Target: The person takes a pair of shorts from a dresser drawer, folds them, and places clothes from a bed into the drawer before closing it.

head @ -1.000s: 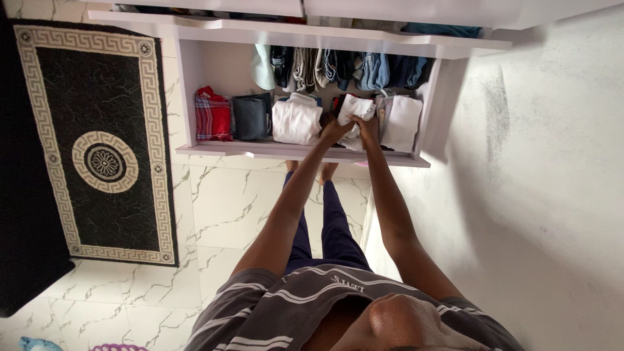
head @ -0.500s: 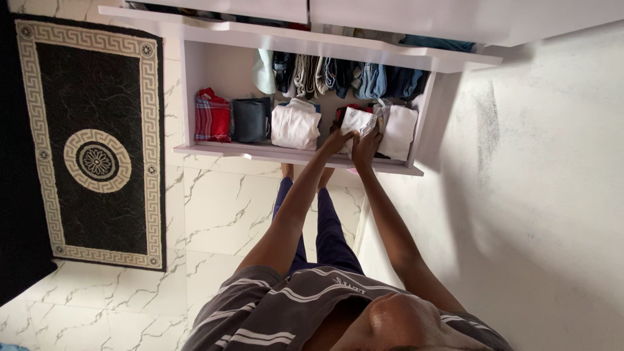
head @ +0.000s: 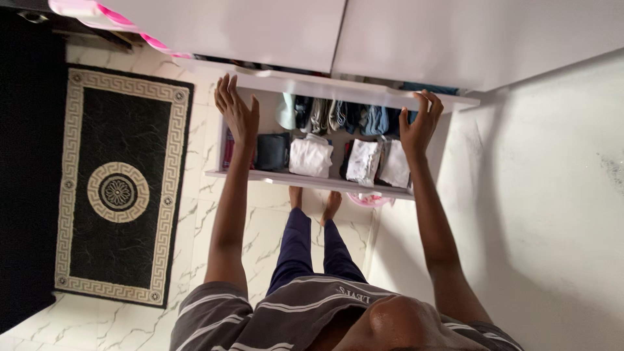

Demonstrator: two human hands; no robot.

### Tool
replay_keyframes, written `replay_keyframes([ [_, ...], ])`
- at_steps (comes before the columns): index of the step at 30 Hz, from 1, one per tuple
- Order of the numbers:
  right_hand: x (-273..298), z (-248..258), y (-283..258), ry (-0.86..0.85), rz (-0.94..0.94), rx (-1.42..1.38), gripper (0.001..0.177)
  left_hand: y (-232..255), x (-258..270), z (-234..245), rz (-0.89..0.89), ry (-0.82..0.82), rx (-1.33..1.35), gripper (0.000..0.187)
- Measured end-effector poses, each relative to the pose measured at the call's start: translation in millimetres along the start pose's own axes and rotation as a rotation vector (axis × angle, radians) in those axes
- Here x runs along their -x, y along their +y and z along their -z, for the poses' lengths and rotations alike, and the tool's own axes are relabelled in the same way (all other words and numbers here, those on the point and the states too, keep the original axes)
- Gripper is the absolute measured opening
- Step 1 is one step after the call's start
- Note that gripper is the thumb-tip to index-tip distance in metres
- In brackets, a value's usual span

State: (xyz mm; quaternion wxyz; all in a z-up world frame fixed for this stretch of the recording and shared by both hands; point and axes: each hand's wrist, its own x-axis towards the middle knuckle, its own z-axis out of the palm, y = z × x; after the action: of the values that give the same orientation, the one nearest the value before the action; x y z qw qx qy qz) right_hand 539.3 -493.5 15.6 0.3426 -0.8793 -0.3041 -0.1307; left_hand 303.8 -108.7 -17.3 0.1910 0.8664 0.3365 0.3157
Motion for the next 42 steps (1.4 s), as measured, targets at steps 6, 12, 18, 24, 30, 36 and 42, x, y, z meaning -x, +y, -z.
replay_keyframes([
  [6, -30.7, -10.5, 3.2, -0.234, 0.19, 0.377, 0.031, -33.1, -48.5, 2.5, -0.302, -0.174, -0.318, 0.059],
  [12, -15.2, -9.0, -3.8, -0.245, 0.125, 0.451, 0.029, -35.7, -53.3, 31.5, -0.399, -0.306, -0.244, 0.05],
  [18, 36.5, 17.8, -44.3, -0.283, 0.015, 0.404, 0.031, -47.8, -21.3, 73.9, -0.379, -0.456, -0.177, 0.038],
  [24, 100.4, 51.9, -82.3, -0.329, -0.043, 0.39, 0.029, -66.1, 40.3, 116.1, -0.361, -0.5, -0.001, 0.035],
  [30, 145.6, 70.2, -106.5, -0.362, -0.046, 0.306, 0.024, -75.7, 75.4, 143.3, -0.306, -0.538, 0.069, 0.027],
  [36, 167.8, 80.1, -110.8, -0.407, -0.095, 0.325, 0.021, -75.2, 101.2, 155.8, -0.276, -0.577, 0.057, 0.03],
  [42, 194.2, 86.2, -112.8, -0.412, -0.101, 0.323, 0.023, -71.5, 118.2, 178.3, -0.252, -0.63, 0.037, 0.025],
])
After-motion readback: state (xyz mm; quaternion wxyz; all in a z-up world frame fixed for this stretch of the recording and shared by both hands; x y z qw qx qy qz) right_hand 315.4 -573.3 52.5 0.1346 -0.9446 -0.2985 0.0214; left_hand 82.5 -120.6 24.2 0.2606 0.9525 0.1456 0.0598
